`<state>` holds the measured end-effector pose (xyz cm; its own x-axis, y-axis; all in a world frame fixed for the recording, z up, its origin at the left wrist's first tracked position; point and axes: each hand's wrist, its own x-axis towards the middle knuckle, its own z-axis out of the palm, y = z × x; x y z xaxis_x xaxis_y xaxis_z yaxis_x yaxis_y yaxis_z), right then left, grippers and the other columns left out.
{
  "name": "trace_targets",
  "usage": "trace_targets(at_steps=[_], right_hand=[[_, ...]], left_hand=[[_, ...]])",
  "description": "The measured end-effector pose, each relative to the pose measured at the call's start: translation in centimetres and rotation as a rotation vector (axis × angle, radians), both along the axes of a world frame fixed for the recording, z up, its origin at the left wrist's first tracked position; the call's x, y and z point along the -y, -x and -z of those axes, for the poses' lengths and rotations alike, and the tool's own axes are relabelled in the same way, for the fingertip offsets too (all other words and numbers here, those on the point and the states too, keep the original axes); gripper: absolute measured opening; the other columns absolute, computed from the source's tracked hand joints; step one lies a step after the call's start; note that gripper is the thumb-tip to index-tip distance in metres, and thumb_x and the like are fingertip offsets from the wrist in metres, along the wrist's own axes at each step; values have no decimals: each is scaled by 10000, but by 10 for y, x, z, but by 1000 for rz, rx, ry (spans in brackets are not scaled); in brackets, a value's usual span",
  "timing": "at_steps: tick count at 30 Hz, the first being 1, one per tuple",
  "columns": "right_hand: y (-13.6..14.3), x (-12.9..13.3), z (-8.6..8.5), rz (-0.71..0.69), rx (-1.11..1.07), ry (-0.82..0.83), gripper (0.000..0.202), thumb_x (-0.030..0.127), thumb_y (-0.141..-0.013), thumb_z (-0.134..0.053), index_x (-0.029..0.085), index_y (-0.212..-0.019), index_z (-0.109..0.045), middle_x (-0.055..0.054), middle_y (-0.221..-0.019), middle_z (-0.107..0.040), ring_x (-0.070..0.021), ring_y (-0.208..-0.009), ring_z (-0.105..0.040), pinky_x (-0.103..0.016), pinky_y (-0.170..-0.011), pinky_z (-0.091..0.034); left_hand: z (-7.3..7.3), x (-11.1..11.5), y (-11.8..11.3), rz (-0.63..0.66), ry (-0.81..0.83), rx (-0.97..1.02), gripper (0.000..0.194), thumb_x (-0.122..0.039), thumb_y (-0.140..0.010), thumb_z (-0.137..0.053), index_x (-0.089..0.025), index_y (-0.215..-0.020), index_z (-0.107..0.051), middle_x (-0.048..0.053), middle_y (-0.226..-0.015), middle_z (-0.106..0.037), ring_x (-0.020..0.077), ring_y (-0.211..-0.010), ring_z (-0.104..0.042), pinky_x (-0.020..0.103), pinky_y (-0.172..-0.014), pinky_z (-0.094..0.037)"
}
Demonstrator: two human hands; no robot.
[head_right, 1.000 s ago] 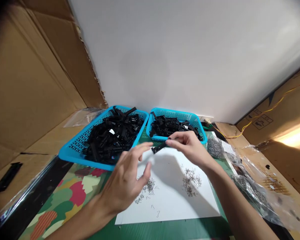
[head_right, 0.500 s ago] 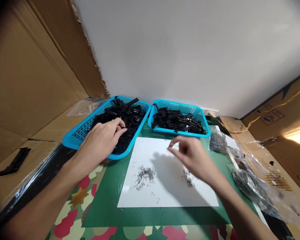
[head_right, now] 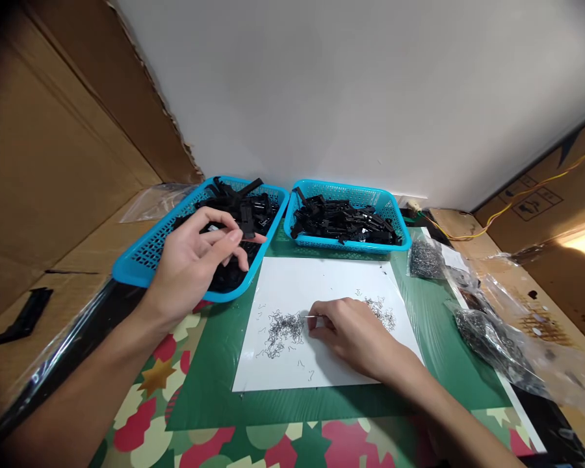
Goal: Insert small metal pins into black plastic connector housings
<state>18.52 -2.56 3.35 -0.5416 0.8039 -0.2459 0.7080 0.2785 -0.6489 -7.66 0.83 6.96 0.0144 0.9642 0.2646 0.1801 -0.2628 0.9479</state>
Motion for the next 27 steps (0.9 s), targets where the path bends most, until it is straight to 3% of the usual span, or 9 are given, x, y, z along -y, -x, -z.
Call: trace_targets(at_steps=[4, 7, 11, 16, 19, 22, 25, 27], right_hand=[[-6, -9, -11, 40, -205, 39, 143, 279, -1000, -634, 199, -910, -712, 29, -671, -529, -132, -612, -432, -255, -578, -302], [-9, -16, -18, 143, -533, 91, 262, 441, -978, -691, 190, -904, -702, 60, -665, -364, -119, -592, -321, -252, -535, -262], [-7, -20, -12, 232, -805, 92, 334, 513, -891, -787, 194, -845, -698, 76, -622, -324, -108, -556, -262, -263, -516, -223], [-2, -14, 1, 264, -841, 76, 281, 478, -905, -783, 204, -864, -738, 85, -584, -298, -110, -540, -250, -274, -521, -244], [1, -7, 1, 292, -769, -56, 197, 400, -930, -767, 214, -868, -764, 74, -587, -321, -113, -540, -281, -273, -510, -256], [5, 1, 3, 313, -639, -369, 74, 271, -946, -743, 242, -965, -808, 67, -563, -417, -107, -507, -300, -264, -476, -271], [8, 8, 6, 275, -589, -641, 235, 154, -910, -759, 283, -1096, -818, 53, -578, -604, -101, -459, -375, -250, -438, -322], [9, 11, 8, 262, -623, -686, 267, 120, -893, -770, 293, -1091, -819, 21, -681, -739, -101, -461, -460, -245, -434, -371]], left_hand=[[-5, 10, -8, 162, 0, 61, 72, -267, -995, -665, -195, -1003, -667, 33, -883, -731, 147, -693, -637, 310, -717, -509], [-5, 19, -17, 285, 65, 97, 195, -258, -1042, -579, -192, -1061, -762, 64, -1025, -733, 117, -656, -560, 302, -675, -476], [3, 31, -35, 392, 201, 121, 261, -366, -1064, -559, -194, -1044, -754, 39, -888, -677, 129, -675, -545, 289, -661, -452], [21, 43, -54, 444, 297, 157, 257, -447, -1033, -636, -203, -1008, -713, -24, -755, -542, 102, -642, -452, 236, -573, -363], [31, 45, -61, 425, 334, 274, 260, -426, -1029, -655, -185, -932, -673, -39, -715, -496, 89, -616, -406, 225, -547, -320], [39, 44, -64, 379, 386, 380, 280, -438, -1005, -691, -172, -923, -662, -44, -681, -493, 85, -593, -412, 222, -532, -304], [42, 42, -66, 357, 408, 436, 289, -443, -979, -725, -162, -926, -680, -36, -687, -521, 82, -581, -424, 221, -525, -307], [42, 42, -67, 364, 405, 437, 285, -440, -976, -729, -161, -933, -691, -32, -695, -530, 85, -584, -428, 221, -527, -316]])
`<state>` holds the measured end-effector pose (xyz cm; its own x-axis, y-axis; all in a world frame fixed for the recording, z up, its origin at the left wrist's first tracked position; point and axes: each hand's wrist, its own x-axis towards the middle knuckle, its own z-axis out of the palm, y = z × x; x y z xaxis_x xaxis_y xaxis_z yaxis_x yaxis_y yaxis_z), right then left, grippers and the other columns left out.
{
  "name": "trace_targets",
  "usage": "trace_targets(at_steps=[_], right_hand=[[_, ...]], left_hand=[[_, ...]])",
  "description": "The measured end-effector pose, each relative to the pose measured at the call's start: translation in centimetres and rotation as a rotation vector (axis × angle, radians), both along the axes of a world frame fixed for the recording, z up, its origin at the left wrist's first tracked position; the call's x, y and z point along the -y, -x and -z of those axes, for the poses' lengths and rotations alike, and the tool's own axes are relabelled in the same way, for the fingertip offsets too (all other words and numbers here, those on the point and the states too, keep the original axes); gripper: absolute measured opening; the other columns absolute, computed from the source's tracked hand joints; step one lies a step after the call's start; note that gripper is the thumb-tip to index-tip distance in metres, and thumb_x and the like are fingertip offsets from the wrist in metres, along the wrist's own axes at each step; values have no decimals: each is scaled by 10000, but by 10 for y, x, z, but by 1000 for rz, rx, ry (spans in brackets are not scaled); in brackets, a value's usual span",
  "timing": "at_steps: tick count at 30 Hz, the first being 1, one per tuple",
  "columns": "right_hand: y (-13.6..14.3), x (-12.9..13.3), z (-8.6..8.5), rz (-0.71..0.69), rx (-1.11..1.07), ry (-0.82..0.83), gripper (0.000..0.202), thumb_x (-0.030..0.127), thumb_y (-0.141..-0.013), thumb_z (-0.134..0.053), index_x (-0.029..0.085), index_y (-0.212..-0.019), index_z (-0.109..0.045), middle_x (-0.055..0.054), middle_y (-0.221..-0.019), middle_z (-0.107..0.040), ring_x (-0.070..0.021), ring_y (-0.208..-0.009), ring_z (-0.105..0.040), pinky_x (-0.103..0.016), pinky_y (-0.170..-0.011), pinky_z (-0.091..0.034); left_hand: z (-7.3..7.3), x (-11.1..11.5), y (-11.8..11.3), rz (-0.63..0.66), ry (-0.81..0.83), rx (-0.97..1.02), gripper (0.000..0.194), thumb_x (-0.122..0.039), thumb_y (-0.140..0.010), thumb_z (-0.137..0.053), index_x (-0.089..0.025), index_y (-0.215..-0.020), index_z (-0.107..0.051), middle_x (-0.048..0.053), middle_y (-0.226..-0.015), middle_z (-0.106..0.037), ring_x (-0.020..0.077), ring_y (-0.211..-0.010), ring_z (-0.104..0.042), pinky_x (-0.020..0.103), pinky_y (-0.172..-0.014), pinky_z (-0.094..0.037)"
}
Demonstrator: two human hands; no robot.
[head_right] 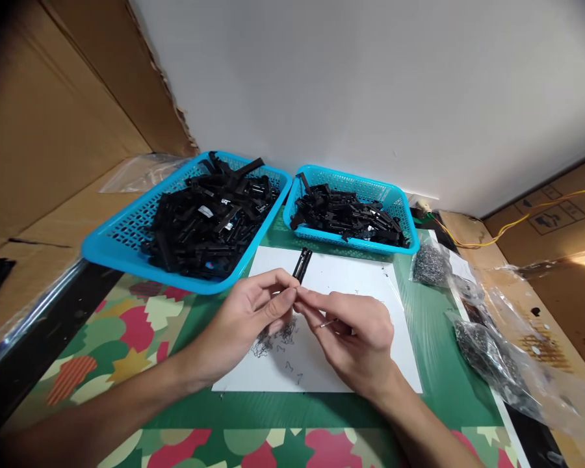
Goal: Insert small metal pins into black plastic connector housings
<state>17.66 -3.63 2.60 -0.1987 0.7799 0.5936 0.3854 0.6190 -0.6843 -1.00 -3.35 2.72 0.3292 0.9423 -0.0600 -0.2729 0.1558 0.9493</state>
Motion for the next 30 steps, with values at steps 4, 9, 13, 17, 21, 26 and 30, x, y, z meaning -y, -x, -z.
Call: trace_targets(at_steps=[4, 9, 13, 17, 21, 26, 30], right_hand=[[-1, 0, -4, 37, -4, 99, 140, 154, -904, -761, 259, -960, -835, 22, -633, -708, -92, -447, -411, -244, -420, -342], [-15, -13, -5, 158, 24, 286, 101, 289, -917, -767, 219, -897, -838, 62, -531, -419, -92, -481, -321, -250, -450, -245], [-33, -32, -2, 181, 90, 581, 282, 434, -907, -754, 164, -861, -819, 50, -553, -393, -95, -514, -273, -259, -471, -182], [-40, -40, 1, 84, 177, 809, 359, 495, -898, -720, 148, -832, -787, 43, -567, -413, -101, -528, -295, -260, -486, -192], [-32, -39, 5, 49, 200, 842, 325, 455, -897, -686, 155, -789, -747, 58, -550, -402, -97, -512, -313, -258, -476, -194], [-22, -41, 12, 33, 224, 796, 249, 350, -886, -654, 156, -754, -737, 54, -540, -452, -95, -520, -335, -252, -483, -211], [-20, -44, 18, 64, 205, 771, 219, 331, -856, -666, 153, -741, -724, 50, -544, -492, -91, -520, -341, -247, -484, -216]], left_hand=[[-1, 2, 1, 19, -30, -82, 281, -448, -1003, -690, -172, -955, -688, -34, -693, -504, 99, -612, -427, 227, -541, -325], [5, 6, 2, 74, -148, -309, 278, -450, -1105, -482, -238, -1259, -575, -2, -874, -593, 134, -740, -525, 246, -649, -412], [15, 3, 5, 74, -243, -567, 320, -314, -1111, -470, -243, -1422, -495, 25, -981, -688, 148, -786, -630, 256, -695, -454], [24, -3, 8, 29, -434, -697, 230, -251, -1090, -536, -219, -1276, -668, 45, -1087, -764, 200, -968, -706, 287, -798, -497], [29, -8, 11, -38, -647, -807, 200, -286, -1074, -590, -206, -1117, -768, 14, -863, -717, 194, -829, -645, 311, -763, -464], [28, -10, 11, -11, -711, -792, 157, -231, -1033, -657, -198, -1066, -807, -1, -795, -684, 175, -790, -612, 302, -729, -454], [28, -9, 10, -41, -663, -753, 132, -133, -954, -749, -158, -1059, -826, 5, -811, -751, 174, -800, -658, 299, -741, -484]])
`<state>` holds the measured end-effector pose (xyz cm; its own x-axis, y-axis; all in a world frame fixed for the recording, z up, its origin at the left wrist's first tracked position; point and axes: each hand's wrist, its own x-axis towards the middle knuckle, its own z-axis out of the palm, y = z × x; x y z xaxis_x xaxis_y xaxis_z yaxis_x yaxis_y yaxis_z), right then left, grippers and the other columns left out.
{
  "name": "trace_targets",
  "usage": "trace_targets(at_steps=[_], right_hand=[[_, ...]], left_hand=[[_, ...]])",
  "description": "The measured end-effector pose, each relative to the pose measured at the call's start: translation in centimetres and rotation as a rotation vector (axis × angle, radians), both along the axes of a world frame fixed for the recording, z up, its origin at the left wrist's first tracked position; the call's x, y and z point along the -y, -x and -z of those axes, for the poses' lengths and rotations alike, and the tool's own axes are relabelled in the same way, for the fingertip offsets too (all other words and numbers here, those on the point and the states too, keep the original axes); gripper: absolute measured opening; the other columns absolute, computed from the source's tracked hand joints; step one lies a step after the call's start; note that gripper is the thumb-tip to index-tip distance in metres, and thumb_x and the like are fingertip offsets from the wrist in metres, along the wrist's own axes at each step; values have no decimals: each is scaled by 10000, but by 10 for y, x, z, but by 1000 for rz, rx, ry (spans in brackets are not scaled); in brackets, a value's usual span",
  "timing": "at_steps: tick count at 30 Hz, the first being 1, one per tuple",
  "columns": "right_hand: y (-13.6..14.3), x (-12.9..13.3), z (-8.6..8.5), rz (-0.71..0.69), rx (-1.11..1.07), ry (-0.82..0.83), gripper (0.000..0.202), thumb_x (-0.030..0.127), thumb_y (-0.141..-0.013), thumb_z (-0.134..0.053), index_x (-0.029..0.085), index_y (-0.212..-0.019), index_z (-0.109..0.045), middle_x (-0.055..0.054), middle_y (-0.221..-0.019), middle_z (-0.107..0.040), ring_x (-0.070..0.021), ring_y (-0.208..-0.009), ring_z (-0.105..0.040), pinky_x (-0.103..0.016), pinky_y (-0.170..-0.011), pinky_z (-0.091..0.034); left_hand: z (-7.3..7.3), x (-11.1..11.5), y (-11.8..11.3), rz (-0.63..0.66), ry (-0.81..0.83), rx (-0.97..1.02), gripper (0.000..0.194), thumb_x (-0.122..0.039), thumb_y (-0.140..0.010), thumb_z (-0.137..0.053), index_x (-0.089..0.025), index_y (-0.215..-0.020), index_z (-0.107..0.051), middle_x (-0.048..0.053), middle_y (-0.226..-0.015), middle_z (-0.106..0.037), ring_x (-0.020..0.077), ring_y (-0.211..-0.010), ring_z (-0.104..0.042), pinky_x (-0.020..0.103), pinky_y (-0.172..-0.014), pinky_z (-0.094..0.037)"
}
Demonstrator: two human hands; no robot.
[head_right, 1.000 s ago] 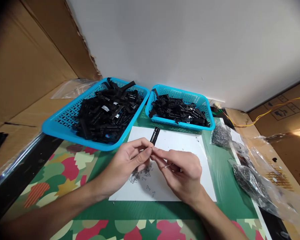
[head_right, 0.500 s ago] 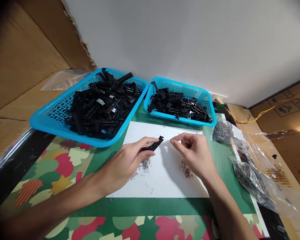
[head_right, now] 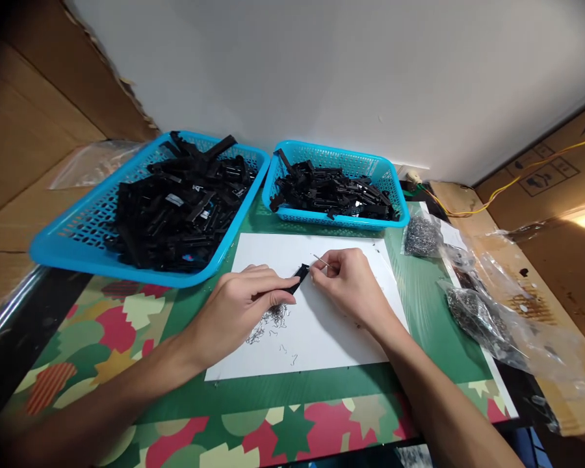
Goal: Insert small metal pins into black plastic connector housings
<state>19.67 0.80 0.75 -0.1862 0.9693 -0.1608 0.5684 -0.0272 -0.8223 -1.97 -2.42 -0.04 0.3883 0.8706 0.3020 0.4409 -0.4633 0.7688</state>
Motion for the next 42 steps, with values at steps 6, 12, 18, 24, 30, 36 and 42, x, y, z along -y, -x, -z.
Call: trace_targets(at_steps=[6, 12, 18, 24, 30, 36, 42], right_hand=[[5, 4, 0, 10, 28, -86, 216, 329, -863, -659, 155, -758, -732, 61, -517, -471, -96, -504, -352, -256, -495, -241], [8, 9, 0, 20, 125, -194, 206, 302, -883, -656, 159, -769, -750, 59, -508, -471, -104, -506, -364, -270, -517, -259], [11, 11, 3, 16, 143, -241, 285, 339, -919, -646, 157, -708, -700, 50, -531, -472, -107, -528, -357, -277, -527, -251], [11, 8, -3, -27, 97, -154, 309, 342, -925, -641, 144, -697, -711, 52, -519, -435, -105, -523, -320, -277, -507, -226], [-8, 6, -12, -87, 154, -81, 363, 395, -1023, -545, 156, -1045, -817, 5, -655, -589, -138, -572, -436, -278, -533, -298], [-19, 0, -12, -65, 135, -333, 314, 397, -1044, -570, 269, -1173, -826, -92, -1088, -707, -231, -952, -669, -359, -804, -515], [-6, 7, -3, 200, -111, -366, 188, 386, -921, -771, 207, -912, -828, -81, -911, -810, -250, -826, -777, -411, -792, -644]], left_hand=[[1, 0, -1, -26, 95, 58, 173, -119, -931, -776, -200, -1068, -845, -4, -854, -803, 171, -825, -695, 288, -744, -504], [0, -1, -1, -64, 167, 79, 197, -148, -913, -804, -222, -1089, -850, 0, -890, -825, 178, -827, -708, 296, -734, -522], [0, -1, -2, -80, 197, 78, 187, -138, -919, -793, -237, -1063, -857, -1, -947, -844, 180, -839, -734, 302, -750, -544], [3, 0, -2, -76, 165, 81, 205, -131, -928, -777, -252, -1075, -856, -7, -898, -839, 175, -813, -726, 302, -730, -552], [2, -1, -2, -76, 147, 99, 184, -132, -942, -754, -251, -1030, -863, -7, -842, -826, 175, -793, -735, 301, -719, -548], [3, 0, -2, -62, 153, 133, 206, -94, -941, -744, -243, -1017, -863, -8, -845, -828, 171, -799, -732, 299, -740, -538], [1, 0, -2, -36, 182, 140, 182, -118, -949, -751, -226, -1049, -857, -8, -836, -826, 176, -811, -715, 312, -744, -534]])
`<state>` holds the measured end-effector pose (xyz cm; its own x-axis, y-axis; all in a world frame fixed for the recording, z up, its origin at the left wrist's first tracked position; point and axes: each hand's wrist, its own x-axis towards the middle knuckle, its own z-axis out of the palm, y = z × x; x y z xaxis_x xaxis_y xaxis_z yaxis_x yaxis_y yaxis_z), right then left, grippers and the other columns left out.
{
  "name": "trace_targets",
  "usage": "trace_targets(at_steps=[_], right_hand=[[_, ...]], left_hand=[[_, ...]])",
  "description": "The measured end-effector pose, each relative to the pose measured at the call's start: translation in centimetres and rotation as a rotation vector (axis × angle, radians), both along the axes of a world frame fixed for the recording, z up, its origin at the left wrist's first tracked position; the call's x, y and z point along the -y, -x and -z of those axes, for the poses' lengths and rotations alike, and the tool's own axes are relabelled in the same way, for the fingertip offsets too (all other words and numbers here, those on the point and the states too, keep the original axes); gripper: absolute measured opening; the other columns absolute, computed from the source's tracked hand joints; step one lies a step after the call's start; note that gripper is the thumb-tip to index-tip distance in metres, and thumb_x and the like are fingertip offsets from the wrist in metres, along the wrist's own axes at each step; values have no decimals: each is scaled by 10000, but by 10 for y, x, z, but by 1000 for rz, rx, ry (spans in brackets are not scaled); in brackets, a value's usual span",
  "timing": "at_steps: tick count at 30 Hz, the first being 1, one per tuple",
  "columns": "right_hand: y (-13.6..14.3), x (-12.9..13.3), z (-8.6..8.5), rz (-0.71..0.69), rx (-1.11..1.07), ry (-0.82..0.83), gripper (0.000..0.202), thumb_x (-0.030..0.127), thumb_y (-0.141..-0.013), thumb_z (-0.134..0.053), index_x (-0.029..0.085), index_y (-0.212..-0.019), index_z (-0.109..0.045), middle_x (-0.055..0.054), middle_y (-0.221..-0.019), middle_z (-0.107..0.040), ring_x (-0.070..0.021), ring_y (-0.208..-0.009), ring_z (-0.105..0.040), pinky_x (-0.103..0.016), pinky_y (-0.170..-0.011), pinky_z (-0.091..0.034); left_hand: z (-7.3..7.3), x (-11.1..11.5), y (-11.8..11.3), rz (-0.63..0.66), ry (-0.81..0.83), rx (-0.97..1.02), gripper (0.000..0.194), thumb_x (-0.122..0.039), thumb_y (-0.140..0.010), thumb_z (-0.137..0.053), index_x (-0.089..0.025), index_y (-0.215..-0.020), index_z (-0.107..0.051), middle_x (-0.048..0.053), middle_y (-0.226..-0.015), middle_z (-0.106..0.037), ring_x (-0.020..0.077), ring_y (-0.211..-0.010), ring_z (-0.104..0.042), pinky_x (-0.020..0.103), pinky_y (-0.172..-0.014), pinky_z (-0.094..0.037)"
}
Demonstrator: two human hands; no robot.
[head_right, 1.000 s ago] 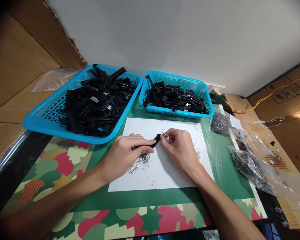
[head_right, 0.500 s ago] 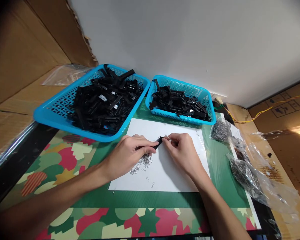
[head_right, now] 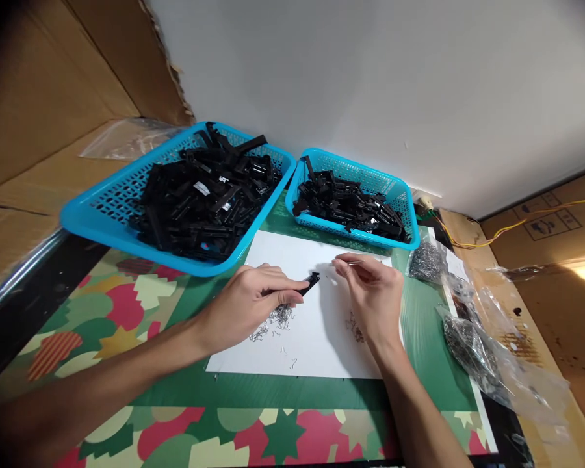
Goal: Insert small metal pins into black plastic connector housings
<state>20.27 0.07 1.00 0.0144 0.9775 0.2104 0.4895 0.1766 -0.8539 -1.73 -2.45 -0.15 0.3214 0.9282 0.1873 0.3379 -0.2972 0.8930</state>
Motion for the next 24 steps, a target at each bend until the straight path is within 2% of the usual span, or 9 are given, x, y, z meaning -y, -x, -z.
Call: trace_targets(at_steps=[2, 5, 13, 20, 24], right_hand=[[6, 2, 1, 26, -153, 63, 227, 409, -908, -783, 185, -874, -789, -73, -829, -806, -241, -746, -787, -414, -759, -682], [11, 3, 1, 2, -237, 149, 263, 428, -917, -775, 170, -865, -756, -84, -816, -805, -237, -725, -795, -416, -750, -707], [10, 2, 3, -48, -149, 142, 281, 446, -907, -786, 180, -820, -751, -91, -838, -816, -257, -743, -810, -398, -732, -703], [9, 4, 2, -42, -23, 91, 242, 419, -926, -765, 193, -842, -747, -85, -804, -822, -263, -707, -814, -367, -695, -674], [10, 5, 2, -37, -22, 98, 238, 404, -921, -763, 189, -824, -738, -86, -783, -819, -255, -669, -805, -364, -677, -671]], left_hand=[[-1, 0, 0, 7, -3, 1, 180, -120, -949, -752, -222, -1057, -855, -2, -839, -829, 177, -807, -717, 315, -739, -533], [-1, 1, 0, 14, -5, 10, 188, -112, -954, -742, -218, -1061, -854, 6, -848, -833, 178, -803, -723, 319, -738, -539], [1, 2, 1, 25, -23, -13, 213, -115, -950, -742, -244, -1080, -851, -1, -838, -825, 172, -776, -708, 316, -712, -540], [0, 1, 1, 13, -3, -8, 237, -85, -938, -732, -243, -1066, -854, -4, -842, -829, 179, -794, -731, 315, -732, -561], [0, 1, 0, 15, -14, -16, 214, -87, -939, -735, -230, -1037, -860, 1, -831, -828, 177, -787, -727, 309, -720, -555]])
